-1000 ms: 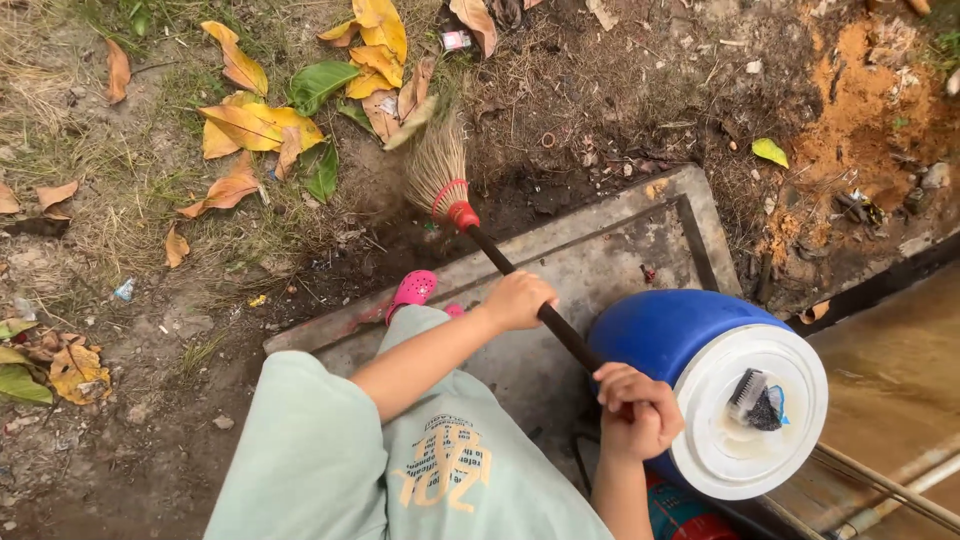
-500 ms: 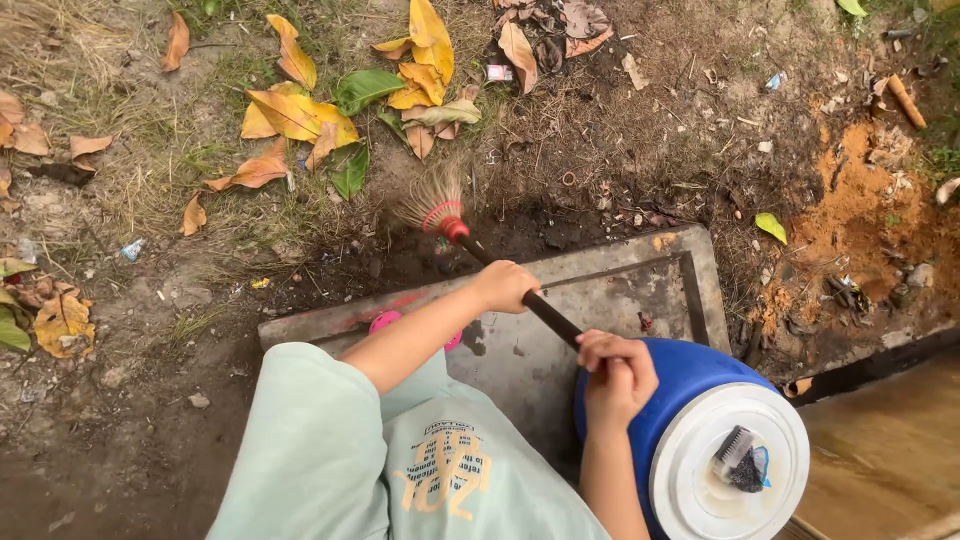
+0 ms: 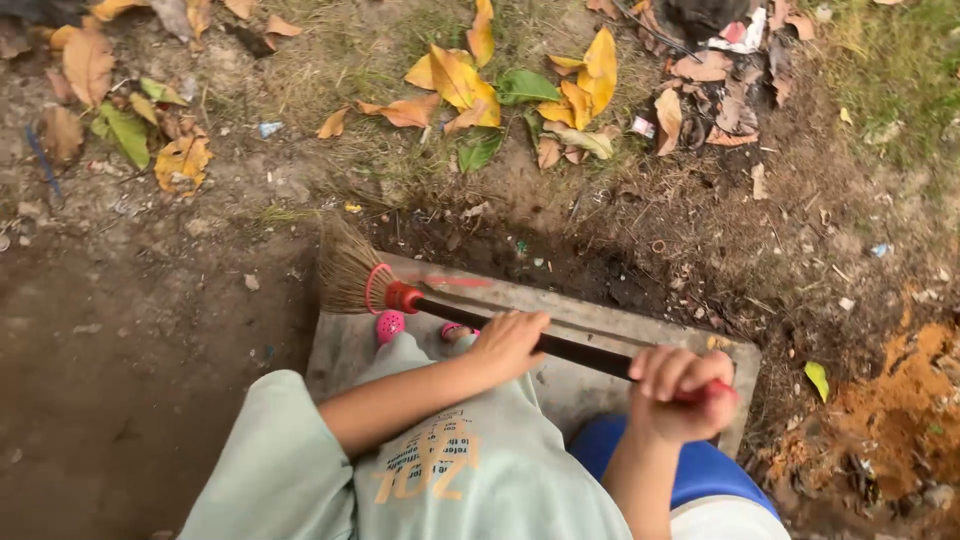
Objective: Sweeping dry leaves and dirt from an outdoor yard area with a broom.
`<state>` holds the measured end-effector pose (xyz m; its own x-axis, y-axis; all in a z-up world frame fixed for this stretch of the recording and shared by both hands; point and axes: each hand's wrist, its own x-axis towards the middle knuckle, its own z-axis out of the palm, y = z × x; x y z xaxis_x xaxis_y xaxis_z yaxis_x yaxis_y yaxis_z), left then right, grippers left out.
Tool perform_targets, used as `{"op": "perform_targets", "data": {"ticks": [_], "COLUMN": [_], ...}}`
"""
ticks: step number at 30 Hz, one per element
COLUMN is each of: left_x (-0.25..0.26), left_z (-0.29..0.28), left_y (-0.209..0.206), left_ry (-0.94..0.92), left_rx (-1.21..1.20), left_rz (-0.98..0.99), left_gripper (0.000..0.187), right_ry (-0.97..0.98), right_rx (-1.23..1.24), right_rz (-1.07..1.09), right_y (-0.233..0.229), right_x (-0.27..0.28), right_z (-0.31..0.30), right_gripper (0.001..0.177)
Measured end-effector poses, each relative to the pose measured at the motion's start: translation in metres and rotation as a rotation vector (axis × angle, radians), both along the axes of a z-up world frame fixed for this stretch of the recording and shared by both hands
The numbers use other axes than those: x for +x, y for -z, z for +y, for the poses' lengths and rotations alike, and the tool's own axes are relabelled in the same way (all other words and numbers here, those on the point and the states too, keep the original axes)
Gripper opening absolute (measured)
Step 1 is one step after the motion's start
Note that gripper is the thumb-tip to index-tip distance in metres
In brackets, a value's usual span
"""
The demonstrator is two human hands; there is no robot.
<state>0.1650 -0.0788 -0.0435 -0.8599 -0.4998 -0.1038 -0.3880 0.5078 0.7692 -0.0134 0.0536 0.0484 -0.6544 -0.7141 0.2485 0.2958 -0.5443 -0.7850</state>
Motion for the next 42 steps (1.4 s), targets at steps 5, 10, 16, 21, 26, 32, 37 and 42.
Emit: {"op": "perform_targets", "data": {"ticks": [5, 10, 16, 21, 26, 32, 37, 42], "left_x": [0.082, 0.061, -0.006, -0.115, -0.183, -0.142, -0.042, -0.079], "left_z": [-0.042, -0.051, -0.037, -0.027, -0.036, -0.048, -0.099, -0.123], "left_y": [0.043, 0.063, 0.161, 0.145, 0.037, -0.032, 0.113, 0.206], "left_ry": [-0.210, -0.262, -0.359, -0.370, -0.285, -0.277, -0.536, -0.698], "left_rx": [-0.033, 0.006, 0.056, 0.026, -0.038, -0.059, -0.085, -0.050], "left_rz": [-0.019, 0.174, 0.236, 0.407, 0.538, 0.491, -0.016, -0.126], "left_gripper": [0.032, 0.032, 0.027, 0.021, 0.020, 0.017, 0.012, 0.008], "right_ry": [-0.338, -0.453, -0.500, -0.594, -0.444, -0.362, -0.465, -0.644], "right_rx": [-0.089, -0.102, 0.335, 0.418, 0.155, -0.248, 0.287, 0.530], "right_rz": [0.008, 0.225, 0.439, 0.901, 1.042, 0.570, 0.172, 0.512], "right_y": [0.019, 0.010, 0.063, 0.008, -0.074, -0.090, 0.049, 0.092], "right_x": [0.088, 0.093, 0.053, -0.009, -0.028, -0.090, -0.034, -0.021], "right_z": [-0.064, -0.073, -0.079, -0.075, -0.061, -0.056, -0.126, -0.156], "right_gripper": [0.036, 0.036, 0.029, 0.015, 0.009, 0.024, 0.028, 0.022]}}
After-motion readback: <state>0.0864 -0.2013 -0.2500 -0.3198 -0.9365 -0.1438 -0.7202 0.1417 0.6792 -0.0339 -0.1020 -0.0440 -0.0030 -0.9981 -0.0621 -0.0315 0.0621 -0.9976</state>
